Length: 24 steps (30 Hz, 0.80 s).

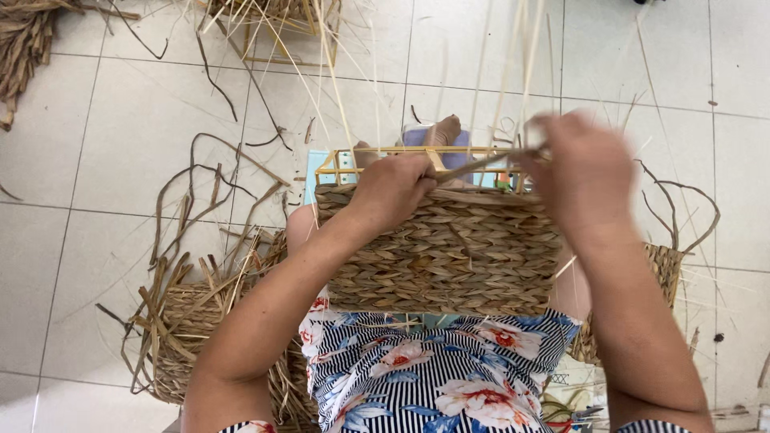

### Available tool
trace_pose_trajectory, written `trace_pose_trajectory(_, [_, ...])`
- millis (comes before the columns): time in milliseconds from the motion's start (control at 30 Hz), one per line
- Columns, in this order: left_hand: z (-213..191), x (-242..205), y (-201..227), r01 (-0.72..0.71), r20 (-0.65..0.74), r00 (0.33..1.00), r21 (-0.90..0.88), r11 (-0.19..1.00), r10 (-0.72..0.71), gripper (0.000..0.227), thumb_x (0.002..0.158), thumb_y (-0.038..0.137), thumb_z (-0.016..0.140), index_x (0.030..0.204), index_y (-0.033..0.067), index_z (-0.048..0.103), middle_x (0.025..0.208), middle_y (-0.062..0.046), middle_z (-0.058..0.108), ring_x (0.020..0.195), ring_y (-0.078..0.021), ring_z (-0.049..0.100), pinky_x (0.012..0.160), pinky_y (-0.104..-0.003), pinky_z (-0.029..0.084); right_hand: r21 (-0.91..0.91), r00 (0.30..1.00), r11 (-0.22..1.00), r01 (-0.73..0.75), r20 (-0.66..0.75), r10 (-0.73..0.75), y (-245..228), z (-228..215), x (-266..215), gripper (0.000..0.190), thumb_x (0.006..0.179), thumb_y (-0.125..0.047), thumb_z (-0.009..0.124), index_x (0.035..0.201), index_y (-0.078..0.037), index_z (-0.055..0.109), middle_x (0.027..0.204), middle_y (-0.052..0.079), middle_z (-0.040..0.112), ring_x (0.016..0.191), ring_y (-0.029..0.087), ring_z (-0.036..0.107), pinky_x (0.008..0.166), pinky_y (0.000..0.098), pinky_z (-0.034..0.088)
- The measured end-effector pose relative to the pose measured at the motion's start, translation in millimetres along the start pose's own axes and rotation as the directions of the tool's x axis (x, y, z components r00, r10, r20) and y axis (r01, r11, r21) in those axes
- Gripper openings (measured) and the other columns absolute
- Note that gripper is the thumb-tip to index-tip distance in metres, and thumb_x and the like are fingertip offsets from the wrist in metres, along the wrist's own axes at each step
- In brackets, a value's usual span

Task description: The person weaves a basket by wrapping dried plant fibers around a metal frame and threading them through the woven structure by hand.

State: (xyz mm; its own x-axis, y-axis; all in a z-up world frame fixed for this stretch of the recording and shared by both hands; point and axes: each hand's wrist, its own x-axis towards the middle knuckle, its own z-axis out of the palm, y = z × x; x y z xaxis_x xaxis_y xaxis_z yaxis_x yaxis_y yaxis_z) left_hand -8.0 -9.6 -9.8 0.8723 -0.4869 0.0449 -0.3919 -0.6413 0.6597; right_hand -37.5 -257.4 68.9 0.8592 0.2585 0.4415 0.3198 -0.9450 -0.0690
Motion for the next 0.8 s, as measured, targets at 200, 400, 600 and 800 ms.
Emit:
trace_pose_trajectory(200, [7.2,-6.0,0.0,-0.005,-0.098,0.995,0.007,1.0,0.006,0.011,0.094,0.019,0.069,0.096,0.0086,0.065,0.085,-0.01,0.07,0.077,-0.0334,0.068,0.064,-0.049,0.05,0.124,0.944,0.939,0.32,-0.122,-0.305,-26.3,17.3,-32.6,0.02,0.081,-0.013,0.085,0.09,-0.01,0.068,0.089,0.005,0.064,0.084,0.025,0.063,0.074,0.0419,0.049])
trace_pose_trajectory(400, [4.8,-12.3,0.4,-0.035,-0.136,0.99,-0.009,0.999,0.034,0.007,0.093,0.015,0.066,0.098,0.01,0.064,0.089,-0.009,0.072,0.077,-0.0318,0.07,0.064,-0.047,0.053,0.225,0.939,0.967,0.116,0.294,-0.181,-54.8,56.2,-55.4,0.019,0.077,-0.015,0.081,0.086,-0.007,0.066,0.083,0.01,0.063,0.077,0.029,0.064,0.066,0.0448,0.053])
trace_pose_trajectory(600, [14.5,-9.6,2.2,-0.121,-0.288,0.951,-0.024,0.992,0.109,0.009,0.091,0.009,0.066,0.1,0.0109,0.066,0.095,-0.008,0.073,0.081,-0.0316,0.071,0.065,-0.045,0.055,0.7,0.814,0.42,-0.578,0.527,0.243,-43.4,70.6,-45.9,0.02,0.095,-0.018,0.075,0.103,-0.009,0.059,0.077,0.012,0.063,0.066,0.023,0.059,0.057,0.0344,0.048])
trace_pose_trajectory(800, [17.7,-13.3,2.0,-0.048,-0.239,0.967,0.155,0.987,0.084,0.008,0.091,0.006,0.064,0.097,0.0047,0.058,0.089,-0.013,0.068,0.079,-0.031,0.07,0.063,-0.045,0.055,0.706,0.979,0.679,-0.2,0.12,0.164,-64.8,81.6,-30.9,0.009,0.098,-0.011,0.069,0.106,-0.008,0.067,0.087,0.008,0.07,0.071,0.019,0.069,0.062,0.0325,0.054])
